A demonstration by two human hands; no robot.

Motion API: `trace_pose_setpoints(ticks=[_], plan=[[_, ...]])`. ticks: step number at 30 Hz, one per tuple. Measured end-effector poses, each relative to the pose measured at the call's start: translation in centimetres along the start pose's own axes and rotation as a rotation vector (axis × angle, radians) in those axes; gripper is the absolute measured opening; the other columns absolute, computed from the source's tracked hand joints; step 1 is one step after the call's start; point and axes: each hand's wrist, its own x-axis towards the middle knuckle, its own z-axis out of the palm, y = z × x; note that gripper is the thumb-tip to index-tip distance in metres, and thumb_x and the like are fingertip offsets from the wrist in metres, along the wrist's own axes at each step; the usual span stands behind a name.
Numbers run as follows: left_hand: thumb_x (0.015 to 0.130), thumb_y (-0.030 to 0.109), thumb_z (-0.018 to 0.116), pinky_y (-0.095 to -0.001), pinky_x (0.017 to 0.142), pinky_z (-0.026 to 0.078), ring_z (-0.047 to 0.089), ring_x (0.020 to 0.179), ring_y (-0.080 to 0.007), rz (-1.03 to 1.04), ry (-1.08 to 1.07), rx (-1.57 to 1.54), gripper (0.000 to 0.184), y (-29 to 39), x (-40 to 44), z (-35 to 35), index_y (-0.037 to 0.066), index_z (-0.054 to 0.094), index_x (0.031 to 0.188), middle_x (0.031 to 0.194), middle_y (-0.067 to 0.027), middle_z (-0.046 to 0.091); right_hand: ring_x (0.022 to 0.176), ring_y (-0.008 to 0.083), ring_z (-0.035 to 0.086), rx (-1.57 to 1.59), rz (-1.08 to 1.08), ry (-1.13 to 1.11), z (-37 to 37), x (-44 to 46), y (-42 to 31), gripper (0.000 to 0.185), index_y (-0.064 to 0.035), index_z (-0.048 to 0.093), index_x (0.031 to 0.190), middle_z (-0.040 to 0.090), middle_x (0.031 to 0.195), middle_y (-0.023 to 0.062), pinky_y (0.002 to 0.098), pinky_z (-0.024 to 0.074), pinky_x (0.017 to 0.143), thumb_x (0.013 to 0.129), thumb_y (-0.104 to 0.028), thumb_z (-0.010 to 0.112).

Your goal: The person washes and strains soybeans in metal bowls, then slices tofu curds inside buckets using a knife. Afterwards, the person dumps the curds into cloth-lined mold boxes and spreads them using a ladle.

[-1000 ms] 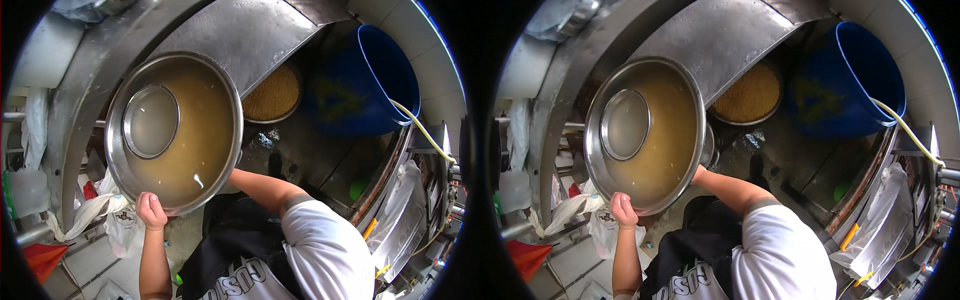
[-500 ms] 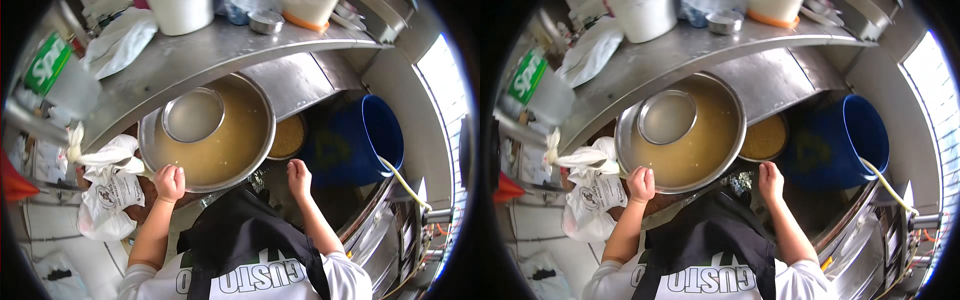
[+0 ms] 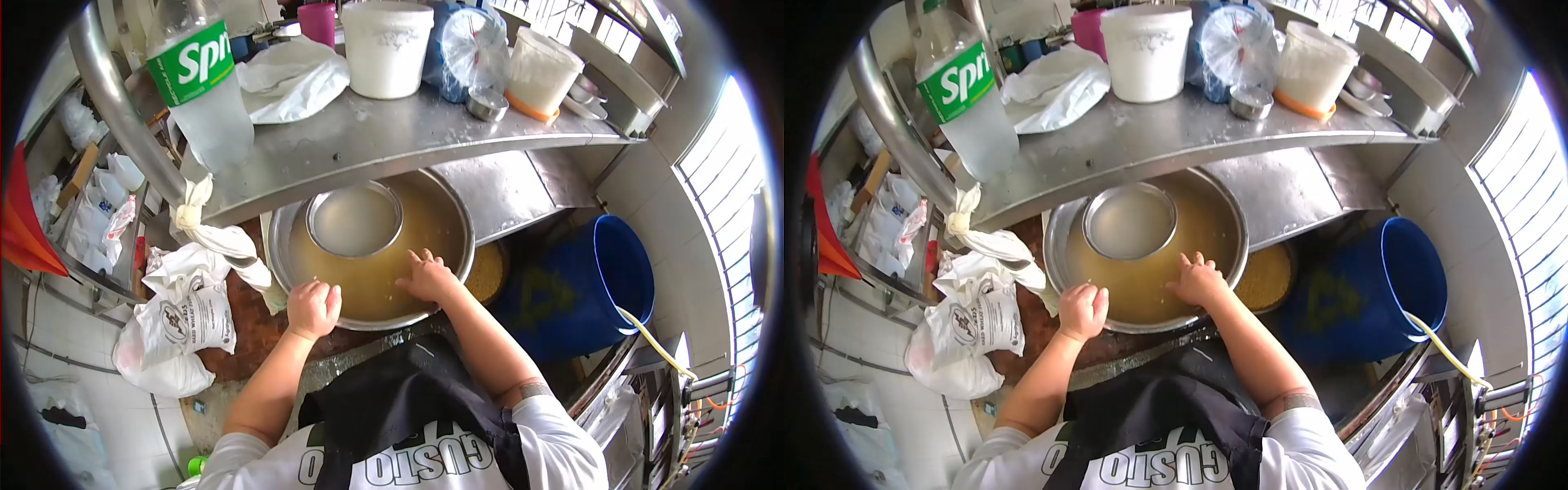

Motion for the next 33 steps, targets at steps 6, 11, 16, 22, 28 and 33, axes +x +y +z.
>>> trace_pose_setpoints(ticks=[6, 11, 16, 22, 28, 33], plan=[[0.091, 0.021, 0.067, -0.0482, 0.058, 0.048, 0.059, 0.060, -0.0369, -0.011, -0.007, 0.028, 0.034, -0.4, 0.3, -0.2, 0.009, 0.052, 0.063, 0.061, -0.0122, 0.056, 0.146, 0.0502, 0.039, -0.063, 0.062, 0.141, 1.4, 8.6, 4.5, 0.106, -0.0078, 0.027, 0.164, 0.027, 0.165, 0.0315, 0.0541, 0.0413, 0.116, 0.085, -0.064, 0.071], [0.091, 0.024, 0.068, -0.0476, 0.059, 0.049, 0.062, 0.062, -0.0356, -0.031, -0.096, 0.072, 0.034, -0.3, 0.6, -0.3, 0.009, 0.054, 0.064, 0.063, -0.0109, 0.060, 0.142, 0.0491, 0.045, 0.056, 0.025, -0.283, 1.8, 11.1, 5.1, 0.120, -0.0098, 0.025, 0.165, 0.037, 0.158, 0.0360, 0.0525, 0.0384, 0.118, 0.077, -0.076, 0.072], [0.090, 0.027, 0.070, -0.0502, 0.062, 0.049, 0.062, 0.064, -0.0382, -0.085, -0.156, 0.095, 0.035, 0.3, 1.1, -0.3, 0.008, 0.055, 0.064, 0.065, -0.0142, 0.061, 0.132, 0.0455, 0.056, -0.247, -0.355, -0.483, 4.4, 8.3, 1.1, 0.112, -0.0093, 0.035, 0.160, 0.050, 0.147, 0.0353, 0.0493, 0.0455, 0.112, 0.076, -0.070, 0.077], [0.095, 0.044, 0.066, -0.0502, 0.076, 0.055, 0.071, 0.081, -0.0370, -0.205, -0.437, 0.218, 0.045, 0.3, 1.5, -0.4, 0.005, 0.067, 0.072, 0.078, -0.0158, 0.071, 0.114, 0.0363, 0.069, -0.270, -0.624, -0.626, 5.1, 6.1, -1.7, 0.064, -0.0042, 0.066, 0.133, 0.073, 0.120, 0.0211, 0.0465, 0.0522, 0.100, 0.086, -0.048, 0.074], [0.096, 0.047, 0.064, -0.0509, 0.082, 0.054, 0.071, 0.085, -0.0379, -0.313, -0.543, 0.249, 0.048, 0.8, 2.4, -0.4, 0.005, 0.071, 0.074, 0.082, -0.0187, 0.073, 0.103, 0.0379, 0.070, -0.038, -0.627, -0.411, 2.1, 2.2, 0.6, 0.034, -0.0027, 0.076, 0.107, 0.074, 0.103, 0.0225, 0.0479, 0.0540, 0.093, 0.095, -0.032, 0.064], [0.103, 0.052, 0.053, -0.0522, 0.080, 0.054, 0.070, 0.080, -0.0407, -0.371, -0.516, 0.267, 0.060, 0.7, 2.8, 0.8, 0.003, 0.070, 0.072, 0.076, -0.0208, 0.070, 0.092, 0.0346, 0.072, 0.116, -0.462, 0.262, 0.8, -3.3, 2.2, 0.032, -0.0036, 0.069, 0.083, 0.073, 0.087, 0.0167, 0.0463, 0.0558, 0.086, 0.095, -0.033, 0.066]])
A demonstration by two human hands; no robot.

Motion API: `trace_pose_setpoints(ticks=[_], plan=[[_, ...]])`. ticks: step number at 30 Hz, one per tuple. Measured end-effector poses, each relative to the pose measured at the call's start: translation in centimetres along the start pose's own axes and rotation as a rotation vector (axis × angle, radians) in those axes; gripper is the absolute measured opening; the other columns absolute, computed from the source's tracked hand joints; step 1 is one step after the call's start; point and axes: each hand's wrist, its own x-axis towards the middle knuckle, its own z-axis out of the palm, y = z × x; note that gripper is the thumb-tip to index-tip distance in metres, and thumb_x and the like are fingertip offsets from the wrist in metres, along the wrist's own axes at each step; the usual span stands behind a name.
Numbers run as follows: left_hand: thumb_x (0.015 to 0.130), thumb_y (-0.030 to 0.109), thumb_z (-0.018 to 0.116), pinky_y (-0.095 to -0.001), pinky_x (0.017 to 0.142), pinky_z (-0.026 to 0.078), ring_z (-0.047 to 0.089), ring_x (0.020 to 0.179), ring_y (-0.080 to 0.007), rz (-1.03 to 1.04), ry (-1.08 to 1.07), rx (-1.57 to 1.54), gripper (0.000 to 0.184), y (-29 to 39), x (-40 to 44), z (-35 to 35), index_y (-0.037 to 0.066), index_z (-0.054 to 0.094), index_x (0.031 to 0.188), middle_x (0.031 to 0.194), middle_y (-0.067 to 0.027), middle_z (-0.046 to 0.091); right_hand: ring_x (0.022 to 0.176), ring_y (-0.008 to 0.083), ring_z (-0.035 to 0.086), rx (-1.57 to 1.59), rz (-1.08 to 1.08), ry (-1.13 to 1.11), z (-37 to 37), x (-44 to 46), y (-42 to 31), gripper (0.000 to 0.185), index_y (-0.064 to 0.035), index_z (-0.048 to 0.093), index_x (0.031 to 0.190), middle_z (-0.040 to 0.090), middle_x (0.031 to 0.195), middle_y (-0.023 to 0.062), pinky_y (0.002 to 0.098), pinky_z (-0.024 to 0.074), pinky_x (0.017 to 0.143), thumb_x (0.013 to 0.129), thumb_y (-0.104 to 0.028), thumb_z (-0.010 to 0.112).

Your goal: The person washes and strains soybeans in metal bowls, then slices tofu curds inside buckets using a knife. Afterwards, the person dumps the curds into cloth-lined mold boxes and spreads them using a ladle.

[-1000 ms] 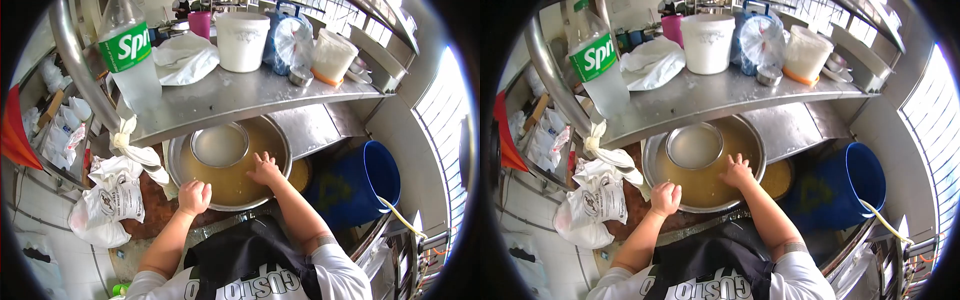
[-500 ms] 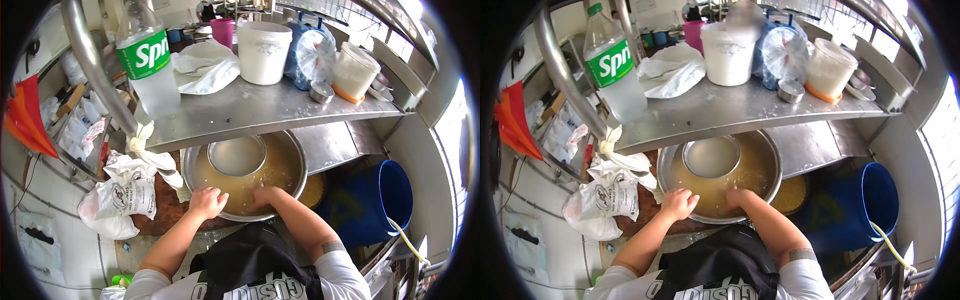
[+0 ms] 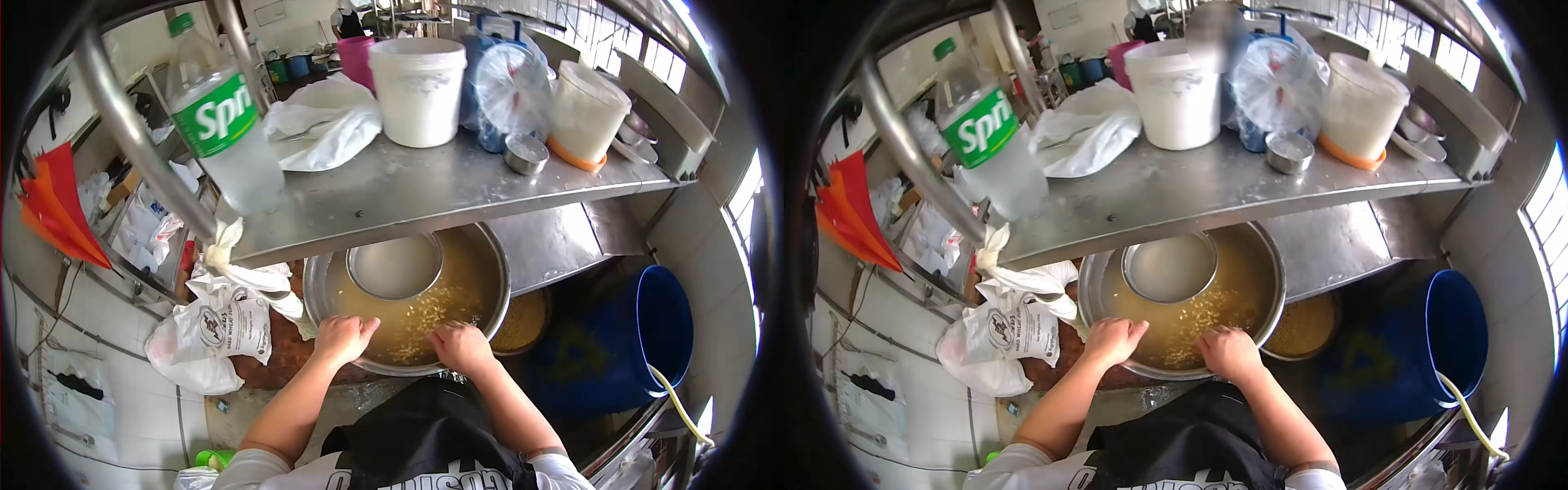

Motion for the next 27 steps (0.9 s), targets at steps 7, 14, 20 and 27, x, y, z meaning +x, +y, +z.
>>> trace_pose_setpoints(ticks=[7, 14, 20, 27], plan=[[0.102, 0.051, 0.055, -0.0523, 0.077, 0.054, 0.069, 0.077, -0.0417, -0.046, -0.005, 0.088, 0.059, 1.1, 0.3, -0.3, 0.003, 0.068, 0.071, 0.074, -0.0204, 0.069, 0.115, 0.0367, 0.063, 0.097, -0.213, 0.457, -2.6, -6.3, 4.2, 0.028, -0.0035, 0.070, 0.107, 0.066, 0.118, 0.0176, 0.0512, 0.0488, 0.104, 0.084, -0.016, 0.079], [0.093, 0.032, 0.071, -0.0526, 0.072, 0.053, 0.066, 0.072, -0.0420, -0.024, 0.138, 0.081, 0.036, 1.4, 0.3, 0.7, 0.004, 0.065, 0.071, 0.074, -0.0189, 0.068, 0.099, 0.0360, 0.069, 0.556, 0.586, 0.534, 6.3, -12.3, 18.3, 0.021, -0.0007, 0.064, 0.102, 0.067, 0.111, 0.0215, 0.0439, 0.0564, 0.083, 0.088, -0.011, 0.076], [0.094, 0.016, 0.067, -0.0519, 0.102, 0.045, 0.056, 0.114, -0.0427, 0.046, 0.276, 0.118, 0.015, 1.3, 0.1, 1.6, 0.002, 0.070, 0.097, 0.118, -0.0197, 0.066, 0.087, 0.0376, 0.072, 0.464, 1.045, 0.228, 20.6, -20.2, 34.8, 0.028, -0.0029, 0.071, 0.096, 0.074, 0.091, 0.0201, 0.0476, 0.0558, 0.080, 0.090, -0.031, 0.071], [0.101, 0.018, 0.059, -0.0516, 0.111, 0.039, 0.053, 0.126, -0.0440, 0.000, -0.010, 0.313, 0.023, 0.1, -0.6, 2.0, -0.002, 0.069, 0.105, 0.128, -0.0216, 0.064, 0.074, 0.0252, 0.066, 0.627, 1.382, 0.077, 36.5, -23.1, 44.8, 0.047, -0.0037, 0.060, 0.136, 0.066, 0.084, 0.0147, 0.0479, 0.0529, 0.067, 0.099, -0.033, 0.063]])
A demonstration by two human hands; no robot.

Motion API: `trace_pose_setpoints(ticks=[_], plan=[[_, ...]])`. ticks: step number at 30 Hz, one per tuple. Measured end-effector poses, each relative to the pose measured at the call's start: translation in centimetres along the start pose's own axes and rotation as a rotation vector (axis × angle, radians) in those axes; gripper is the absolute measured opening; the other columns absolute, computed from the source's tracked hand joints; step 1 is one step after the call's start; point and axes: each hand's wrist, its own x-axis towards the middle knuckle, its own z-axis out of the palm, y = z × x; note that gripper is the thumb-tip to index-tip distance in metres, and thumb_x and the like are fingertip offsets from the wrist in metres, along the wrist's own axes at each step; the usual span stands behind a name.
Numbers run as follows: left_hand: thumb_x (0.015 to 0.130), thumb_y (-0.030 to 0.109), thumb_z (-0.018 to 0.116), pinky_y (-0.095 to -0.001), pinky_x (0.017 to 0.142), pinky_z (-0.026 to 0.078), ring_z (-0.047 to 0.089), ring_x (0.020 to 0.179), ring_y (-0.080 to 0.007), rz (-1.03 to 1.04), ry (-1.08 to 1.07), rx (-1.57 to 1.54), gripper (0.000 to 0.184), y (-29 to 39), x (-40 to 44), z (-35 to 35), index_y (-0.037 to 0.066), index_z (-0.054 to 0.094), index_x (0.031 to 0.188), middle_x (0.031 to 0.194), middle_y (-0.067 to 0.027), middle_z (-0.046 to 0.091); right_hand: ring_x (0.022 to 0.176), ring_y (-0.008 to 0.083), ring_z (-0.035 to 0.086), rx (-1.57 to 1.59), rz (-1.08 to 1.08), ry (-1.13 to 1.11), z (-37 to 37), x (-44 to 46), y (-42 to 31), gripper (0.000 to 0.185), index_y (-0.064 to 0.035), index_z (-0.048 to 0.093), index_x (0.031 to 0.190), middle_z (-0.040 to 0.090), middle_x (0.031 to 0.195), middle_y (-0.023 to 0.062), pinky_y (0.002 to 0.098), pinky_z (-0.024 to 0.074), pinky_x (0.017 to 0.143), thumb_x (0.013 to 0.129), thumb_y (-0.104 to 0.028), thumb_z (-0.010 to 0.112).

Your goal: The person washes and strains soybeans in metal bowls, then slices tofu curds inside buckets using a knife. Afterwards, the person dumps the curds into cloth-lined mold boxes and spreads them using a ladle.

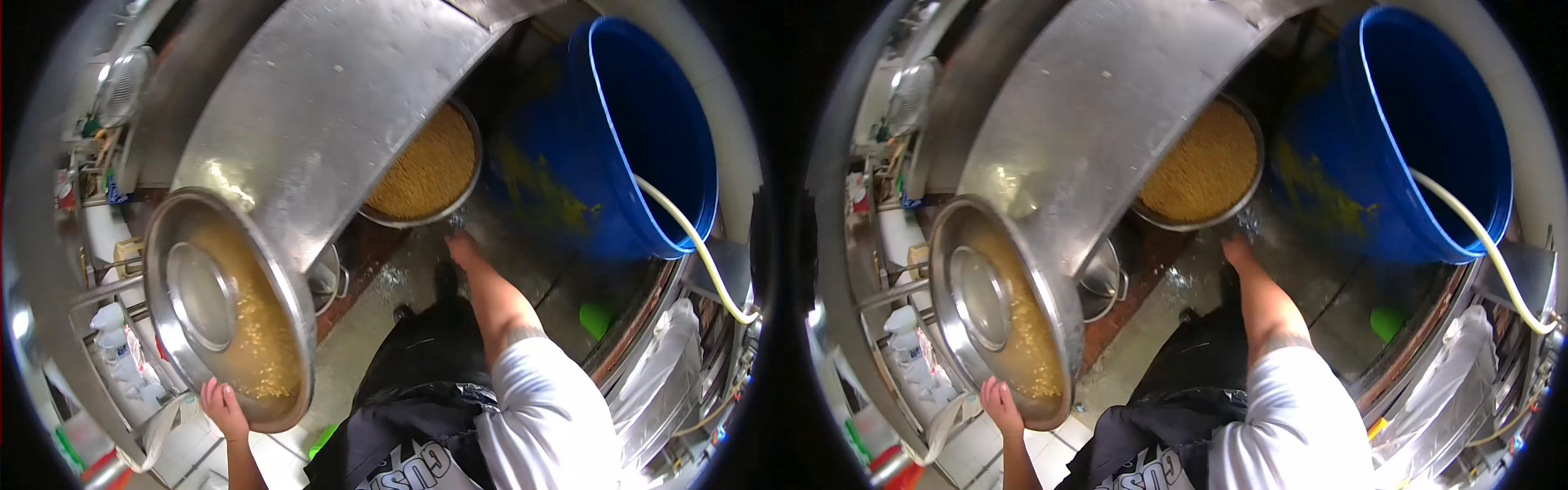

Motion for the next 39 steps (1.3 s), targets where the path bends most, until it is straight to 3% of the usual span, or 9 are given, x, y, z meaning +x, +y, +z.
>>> trace_pose_setpoints(ticks=[4, 8, 10, 13, 15, 19, 28, 38, 39], plan=[[0.106, 0.022, 0.056, -0.0484, 0.112, 0.039, 0.054, 0.126, -0.0398, -0.108, -0.128, -0.115, 0.030, -1.2, -0.6, 0.0, -0.005, 0.069, 0.109, 0.127, -0.0205, 0.064, 0.068, 0.0219, 0.060, 0.293, 0.141, -0.053, 9.1, 7.2, 3.7, 0.067, -0.0098, 0.037, 0.157, 0.059, 0.079, 0.0077, 0.0425, 0.0495, 0.061, 0.100, -0.034, 0.064], [0.110, 0.028, 0.052, -0.0452, 0.112, 0.039, 0.054, 0.129, -0.0358, -0.495, -0.141, -0.491, 0.039, -3.3, -1.2, 0.7, -0.006, 0.068, 0.120, 0.133, -0.0208, 0.061, 0.084, 0.0236, 0.061, 0.757, 0.402, -0.180, 3.6, 2.1, -7.1, 0.064, -0.0121, 0.037, 0.156, 0.063, 0.102, 0.0098, 0.0452, 0.0532, 0.075, 0.102, -0.034, 0.061], [0.110, 0.030, 0.050, -0.0452, 0.113, 0.039, 0.054, 0.130, -0.0350, -0.388, -0.192, -0.291, 0.041, -3.4, -0.8, 0.0, -0.006, 0.067, 0.123, 0.135, -0.0212, 0.060, 0.109, 0.0247, 0.057, 1.092, 0.606, -0.075, 5.9, 3.8, -7.3, 0.062, -0.0134, 0.039, 0.155, 0.055, 0.130, 0.0104, 0.0464, 0.0514, 0.095, 0.103, -0.037, 0.062], [0.112, 0.040, 0.039, -0.0450, 0.114, 0.040, 0.054, 0.130, -0.0349, -0.133, -0.333, -0.022, 0.054, -9.4, -3.7, -1.3, -0.002, 0.060, 0.139, 0.141, -0.0177, 0.059, 0.126, 0.0260, 0.049, 1.367, 0.654, -0.175, 9.7, 5.7, -7.0, 0.061, -0.0131, 0.039, 0.154, 0.044, 0.145, 0.0096, 0.0462, 0.0447, 0.109, 0.104, -0.039, 0.062], [0.111, 0.033, 0.045, -0.0449, 0.120, 0.033, 0.048, 0.138, -0.0360, -0.991, -0.059, -1.378, 0.051, -14.2, -7.0, -0.6, -0.006, 0.057, 0.140, 0.148, -0.0233, 0.053, 0.126, 0.0259, 0.050, 1.408, 0.680, -0.093, 11.0, 5.9, -9.1, 0.061, -0.0123, 0.039, 0.153, 0.045, 0.145, 0.0094, 0.0451, 0.0476, 0.107, 0.103, -0.037, 0.064], [0.111, 0.033, 0.045, -0.0449, 0.120, 0.033, 0.047, 0.139, -0.0362, -0.736, -0.173, -0.476, 0.051, -9.0, -5.7, 0.0, -0.007, 0.056, 0.140, 0.148, -0.0233, 0.052, 0.121, 0.0250, 0.054, 1.541, 0.677, 0.145, 17.2, 7.3, -9.2, 0.059, -0.0105, 0.040, 0.151, 0.045, 0.148, 0.0095, 0.0401, 0.0558, 0.098, 0.102, -0.028, 0.068], [0.111, 0.033, 0.045, -0.0449, 0.120, 0.032, 0.046, 0.139, -0.0366, -0.709, -0.179, -0.314, 0.051, -6.8, -4.8, 1.6, -0.007, 0.056, 0.141, 0.149, -0.0234, 0.051, 0.110, 0.0227, 0.060, 1.234, 0.395, -0.049, 15.7, 7.2, -4.3, 0.060, -0.0105, 0.038, 0.149, 0.047, 0.146, 0.0120, 0.0383, 0.0582, 0.084, 0.099, -0.021, 0.070], [0.111, 0.033, 0.045, -0.0449, 0.121, 0.031, 0.045, 0.140, -0.0370, -0.725, -0.187, -0.274, 0.051, -5.7, -4.1, 2.2, -0.007, 0.055, 0.142, 0.150, -0.0236, 0.050, 0.115, 0.0289, 0.060, 1.026, 0.509, -0.077, 11.0, 4.0, 5.8, 0.069, -0.0053, 0.028, 0.156, 0.045, 0.149, 0.0161, 0.0462, 0.0535, 0.093, 0.103, -0.024, 0.067], [0.111, 0.033, 0.045, -0.0449, 0.121, 0.031, 0.045, 0.141, -0.0371, -0.730, -0.189, -0.272, 0.051, -5.6, -4.0, 2.4, -0.007, 0.055, 0.142, 0.150, -0.0236, 0.050, 0.109, 0.0295, 0.060, 0.799, 0.506, 0.003, 10.3, 3.9, 5.8, 0.065, -0.0014, 0.034, 0.150, 0.051, 0.136, 0.0184, 0.0478, 0.0526, 0.089, 0.100, -0.024, 0.068]])
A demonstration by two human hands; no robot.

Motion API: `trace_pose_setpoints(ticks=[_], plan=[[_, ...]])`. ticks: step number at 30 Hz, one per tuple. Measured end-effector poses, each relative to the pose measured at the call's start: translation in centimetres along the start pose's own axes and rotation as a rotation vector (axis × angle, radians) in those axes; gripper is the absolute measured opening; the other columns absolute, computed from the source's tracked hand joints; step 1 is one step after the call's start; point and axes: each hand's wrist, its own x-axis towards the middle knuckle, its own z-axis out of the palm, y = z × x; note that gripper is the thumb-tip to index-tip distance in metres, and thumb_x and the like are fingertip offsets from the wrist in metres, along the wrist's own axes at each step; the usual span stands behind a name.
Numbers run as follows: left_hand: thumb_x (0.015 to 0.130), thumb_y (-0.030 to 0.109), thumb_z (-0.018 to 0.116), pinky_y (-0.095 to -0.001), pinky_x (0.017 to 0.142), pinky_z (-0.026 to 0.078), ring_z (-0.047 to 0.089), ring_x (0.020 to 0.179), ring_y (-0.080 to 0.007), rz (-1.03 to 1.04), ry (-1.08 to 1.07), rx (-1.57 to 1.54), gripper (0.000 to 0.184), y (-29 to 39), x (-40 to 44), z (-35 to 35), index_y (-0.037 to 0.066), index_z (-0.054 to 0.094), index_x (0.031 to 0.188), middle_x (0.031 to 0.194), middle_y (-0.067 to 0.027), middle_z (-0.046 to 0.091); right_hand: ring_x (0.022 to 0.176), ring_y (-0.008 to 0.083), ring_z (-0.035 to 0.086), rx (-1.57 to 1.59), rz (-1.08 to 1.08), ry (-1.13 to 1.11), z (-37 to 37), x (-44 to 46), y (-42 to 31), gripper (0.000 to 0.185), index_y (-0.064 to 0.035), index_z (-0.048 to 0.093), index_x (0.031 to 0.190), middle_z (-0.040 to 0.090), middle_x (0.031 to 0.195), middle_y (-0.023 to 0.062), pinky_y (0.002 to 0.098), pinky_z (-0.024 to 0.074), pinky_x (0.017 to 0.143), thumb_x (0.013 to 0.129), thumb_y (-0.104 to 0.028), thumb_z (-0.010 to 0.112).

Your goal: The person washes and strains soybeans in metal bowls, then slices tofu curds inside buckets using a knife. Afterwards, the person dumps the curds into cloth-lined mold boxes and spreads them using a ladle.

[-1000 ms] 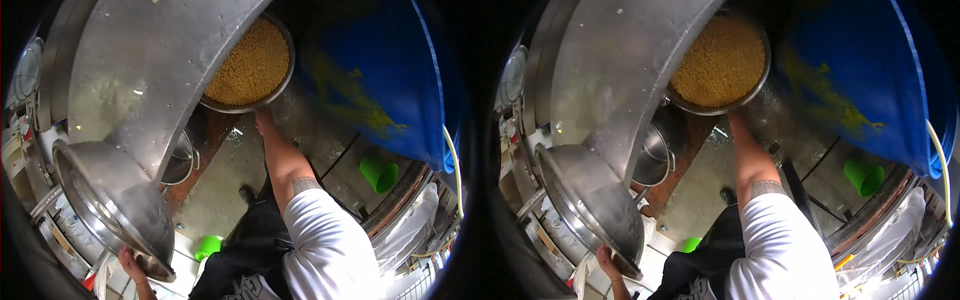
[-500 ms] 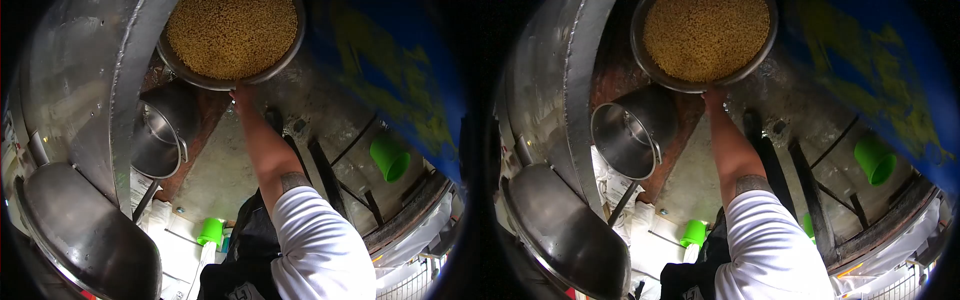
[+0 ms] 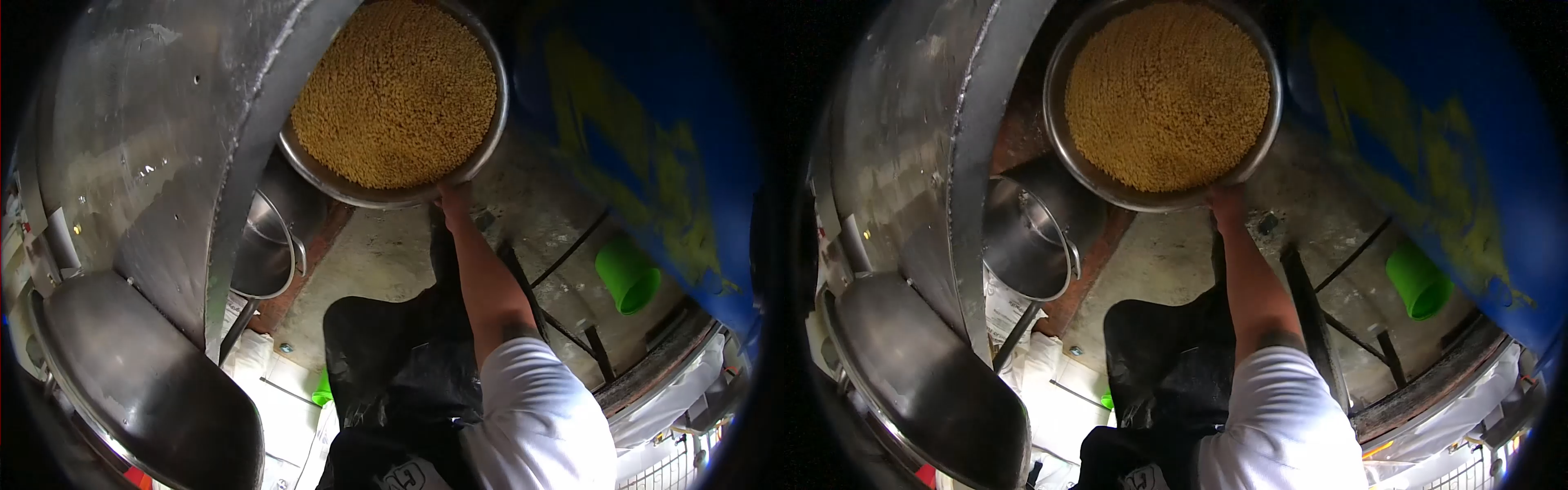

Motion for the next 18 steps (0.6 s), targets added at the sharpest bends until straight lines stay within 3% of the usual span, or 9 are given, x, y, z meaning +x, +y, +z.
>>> trace_pose_setpoints(ticks=[1, 2, 4, 6, 8, 12, 15, 18], plan=[[0.111, 0.033, 0.045, -0.0449, 0.121, 0.031, 0.045, 0.141, -0.0371, -0.003, 0.000, 0.000, 0.051, 0.1, 0.1, 0.1, -0.007, 0.055, 0.142, 0.151, -0.0236, 0.050, 0.103, 0.0300, 0.059, -0.200, -0.051, 0.117, -0.4, -0.1, -0.4, 0.062, 0.0025, 0.040, 0.145, 0.056, 0.124, 0.0207, 0.0494, 0.0517, 0.085, 0.098, -0.024, 0.070], [0.111, 0.033, 0.045, -0.0449, 0.121, 0.031, 0.045, 0.141, -0.0372, -0.009, -0.006, 0.007, 0.051, 0.1, 0.3, 0.2, -0.007, 0.055, 0.142, 0.151, -0.0236, 0.050, 0.103, 0.0300, 0.059, -0.207, -0.050, 0.120, -0.8, -0.3, -0.8, 0.062, 0.0025, 0.040, 0.145, 0.056, 0.124, 0.0207, 0.0494, 0.0517, 0.085, 0.098, -0.024, 0.070], [0.111, 0.033, 0.045, -0.0449, 0.121, 0.031, 0.044, 0.141, -0.0373, -0.011, -0.002, 0.010, 0.052, 0.5, 0.5, 0.3, -0.007, 0.055, 0.142, 0.151, -0.0236, 0.049, 0.130, 0.0415, 0.051, -0.629, -0.870, 0.424, -1.3, -3.6, -6.6, 0.074, 0.0048, 0.036, 0.151, 0.050, 0.143, 0.0263, 0.0550, 0.0435, 0.108, 0.099, -0.037, 0.069], [0.111, 0.033, 0.045, -0.0449, 0.121, 0.030, 0.044, 0.141, -0.0373, -0.009, -0.002, 0.019, 0.052, 0.8, 1.0, 0.4, -0.007, 0.055, 0.142, 0.151, -0.0237, 0.049, 0.149, 0.0484, 0.032, -0.708, -1.031, 0.415, 0.6, -2.9, -11.1, 0.083, 0.0032, 0.033, 0.156, 0.035, 0.160, 0.0271, 0.0566, 0.0311, 0.122, 0.099, -0.046, 0.068], [0.111, 0.033, 0.045, -0.0449, 0.121, 0.030, 0.044, 0.141, -0.0374, -0.007, -0.005, 0.021, 0.052, 1.1, 1.4, 0.3, -0.007, 0.055, 0.142, 0.151, -0.0237, 0.049, 0.155, 0.0493, 0.017, -0.776, -1.038, 0.302, 3.2, -1.3, -16.7, 0.083, -0.0024, 0.034, 0.159, 0.025, 0.166, 0.0267, 0.0580, 0.0206, 0.126, 0.099, -0.051, 0.065], [0.111, 0.033, 0.045, -0.0448, 0.121, 0.030, 0.044, 0.142, -0.0376, 0.004, -0.018, 0.035, 0.052, 1.9, 2.7, 0.4, -0.007, 0.055, 0.142, 0.152, -0.0237, 0.048, 0.157, 0.0462, 0.013, -1.150, -1.142, 0.325, 9.6, 3.5, -22.5, 0.088, -0.0175, 0.028, 0.165, 0.019, 0.172, 0.0169, 0.0609, 0.0128, 0.127, 0.099, -0.072, 0.047], [0.111, 0.033, 0.045, -0.0448, 0.121, 0.030, 0.043, 0.142, -0.0377, 0.002, -0.030, 0.045, 0.052, 2.3, 3.5, 0.4, -0.007, 0.054, 0.142, 0.152, -0.0238, 0.048, 0.156, 0.0485, 0.015, -1.048, -1.258, 0.299, 13.4, 5.2, -24.8, 0.091, -0.0203, 0.028, 0.165, 0.023, 0.170, 0.0178, 0.0630, 0.0144, 0.126, 0.096, -0.078, 0.044], [0.111, 0.033, 0.045, -0.0448, 0.122, 0.029, 0.043, 0.142, -0.0379, 0.005, -0.027, 0.050, 0.052, 2.5, 3.8, 0.2, -0.007, 0.054, 0.143, 0.153, -0.0238, 0.048, 0.158, 0.0458, 0.010, -1.113, -1.221, 0.202, 16.0, 3.8, -27.1, 0.091, -0.0280, 0.022, 0.167, 0.016, 0.174, 0.0104, 0.0621, 0.0092, 0.127, 0.095, -0.078, 0.045]])
